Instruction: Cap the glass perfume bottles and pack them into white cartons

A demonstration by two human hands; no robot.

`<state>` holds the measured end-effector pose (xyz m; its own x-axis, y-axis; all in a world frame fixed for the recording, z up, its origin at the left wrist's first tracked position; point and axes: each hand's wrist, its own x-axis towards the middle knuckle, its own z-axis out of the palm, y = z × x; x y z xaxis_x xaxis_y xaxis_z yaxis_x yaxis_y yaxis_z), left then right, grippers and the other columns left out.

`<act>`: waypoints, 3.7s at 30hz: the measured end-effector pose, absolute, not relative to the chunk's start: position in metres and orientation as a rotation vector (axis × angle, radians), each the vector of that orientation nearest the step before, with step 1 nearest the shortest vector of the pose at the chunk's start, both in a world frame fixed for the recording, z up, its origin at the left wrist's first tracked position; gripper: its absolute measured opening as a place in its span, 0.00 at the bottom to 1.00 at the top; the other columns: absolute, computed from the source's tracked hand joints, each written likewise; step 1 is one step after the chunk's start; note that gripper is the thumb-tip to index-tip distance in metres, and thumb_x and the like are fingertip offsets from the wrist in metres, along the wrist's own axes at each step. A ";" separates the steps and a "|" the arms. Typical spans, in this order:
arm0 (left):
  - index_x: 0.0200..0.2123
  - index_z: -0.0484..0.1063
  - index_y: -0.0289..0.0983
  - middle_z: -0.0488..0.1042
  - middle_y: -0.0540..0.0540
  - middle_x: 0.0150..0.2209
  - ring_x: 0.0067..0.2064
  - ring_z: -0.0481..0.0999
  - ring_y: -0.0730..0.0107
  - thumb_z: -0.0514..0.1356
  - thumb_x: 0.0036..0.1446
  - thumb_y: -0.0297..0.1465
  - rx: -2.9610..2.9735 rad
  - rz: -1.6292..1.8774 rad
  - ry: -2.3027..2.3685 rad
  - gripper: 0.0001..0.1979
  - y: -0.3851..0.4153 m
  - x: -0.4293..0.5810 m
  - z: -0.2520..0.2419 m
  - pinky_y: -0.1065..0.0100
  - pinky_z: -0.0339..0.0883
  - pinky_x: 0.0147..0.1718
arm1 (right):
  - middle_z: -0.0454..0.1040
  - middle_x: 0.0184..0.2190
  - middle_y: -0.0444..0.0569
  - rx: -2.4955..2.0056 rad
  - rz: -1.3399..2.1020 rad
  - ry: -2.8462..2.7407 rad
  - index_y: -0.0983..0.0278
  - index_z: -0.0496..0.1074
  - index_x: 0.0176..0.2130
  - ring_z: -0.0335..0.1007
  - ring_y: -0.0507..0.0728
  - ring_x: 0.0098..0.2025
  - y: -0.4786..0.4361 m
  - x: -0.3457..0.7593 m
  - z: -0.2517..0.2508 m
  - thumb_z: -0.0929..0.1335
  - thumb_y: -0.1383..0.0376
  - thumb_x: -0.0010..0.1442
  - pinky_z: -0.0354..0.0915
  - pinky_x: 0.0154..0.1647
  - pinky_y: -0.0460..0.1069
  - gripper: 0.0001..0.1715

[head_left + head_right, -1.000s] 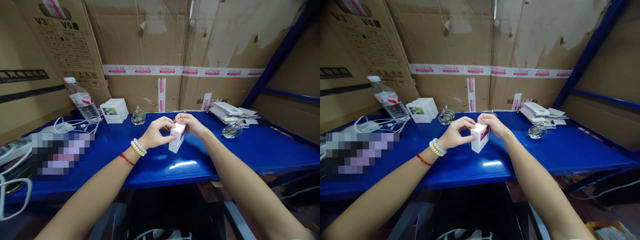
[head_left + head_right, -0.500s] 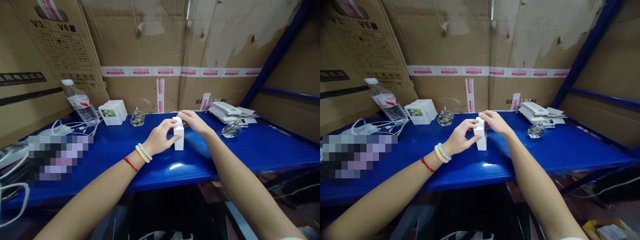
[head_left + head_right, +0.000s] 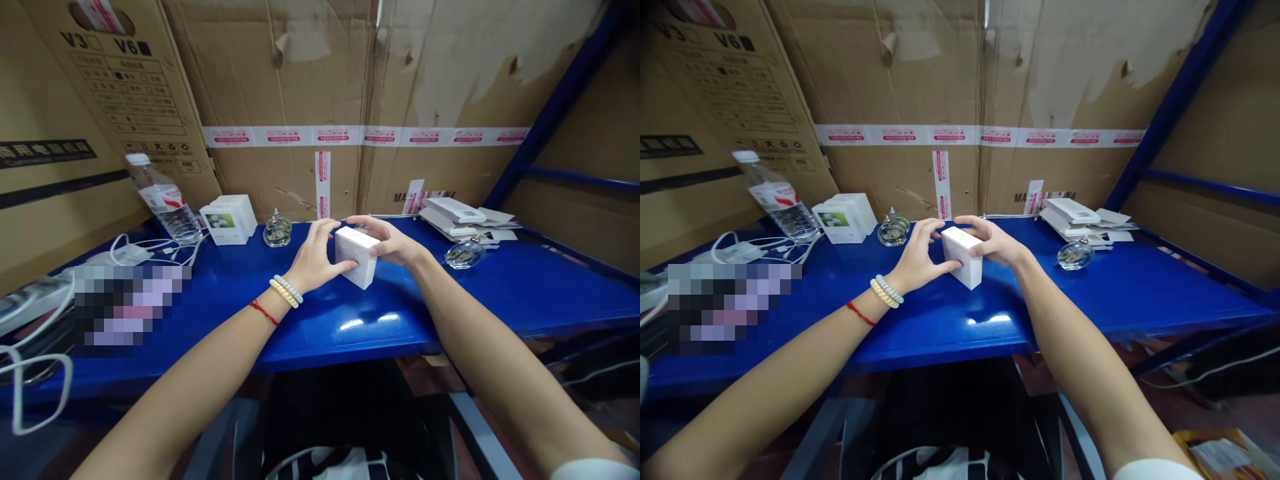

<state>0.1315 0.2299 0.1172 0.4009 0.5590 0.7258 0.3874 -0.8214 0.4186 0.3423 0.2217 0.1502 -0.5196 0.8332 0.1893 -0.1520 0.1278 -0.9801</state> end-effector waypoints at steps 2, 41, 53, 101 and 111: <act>0.58 0.59 0.39 0.62 0.36 0.58 0.54 0.70 0.55 0.74 0.40 0.39 2.397 1.337 0.947 0.43 0.233 0.129 0.118 0.50 0.71 0.52 | 0.76 0.45 0.48 -0.641 1.560 -1.540 0.59 0.66 0.52 0.73 0.58 0.45 0.223 0.342 0.148 0.73 0.66 0.33 0.67 0.45 0.52 0.43; 0.55 0.61 0.37 0.74 0.43 0.47 0.45 0.77 0.61 0.65 0.43 0.26 2.330 0.950 1.056 0.34 0.242 0.097 0.142 0.59 0.72 0.48 | 0.75 0.41 0.51 -1.149 0.881 -1.553 0.60 0.62 0.60 0.71 0.56 0.40 0.226 0.291 0.124 0.66 0.43 0.57 0.68 0.41 0.51 0.39; 0.60 0.59 0.38 0.69 0.33 0.55 0.56 0.70 0.45 0.62 0.47 0.52 2.419 0.661 1.664 0.41 0.211 0.086 0.178 0.51 0.64 0.55 | 0.77 0.34 0.48 -1.253 0.686 -2.116 0.67 0.70 0.41 0.70 0.52 0.32 0.220 0.279 0.116 0.72 0.63 0.54 0.63 0.34 0.46 0.15; 0.65 0.47 0.30 0.58 0.26 0.63 0.63 0.63 0.45 0.63 0.47 0.51 1.729 0.897 2.471 0.50 0.221 -0.041 0.164 0.54 0.58 0.63 | 0.75 0.49 0.57 -1.340 0.426 -2.622 0.66 0.74 0.49 0.73 0.61 0.45 0.212 0.294 0.134 0.68 0.56 0.57 0.67 0.48 0.53 0.24; 0.46 0.64 0.49 0.74 0.63 0.51 0.60 0.64 0.52 0.50 0.51 0.41 1.790 0.652 2.660 0.18 0.088 -0.158 0.155 0.48 0.57 0.63 | 0.74 0.51 0.57 -1.365 0.418 -2.653 0.66 0.72 0.51 0.72 0.61 0.48 0.210 0.290 0.138 0.67 0.55 0.58 0.66 0.50 0.53 0.26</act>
<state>-0.1576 0.0879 0.1554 -0.3955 0.8601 0.3222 0.9116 0.3249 0.2518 0.2905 0.2096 0.1383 -0.5830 0.8124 -0.0121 0.7767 0.5529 -0.3017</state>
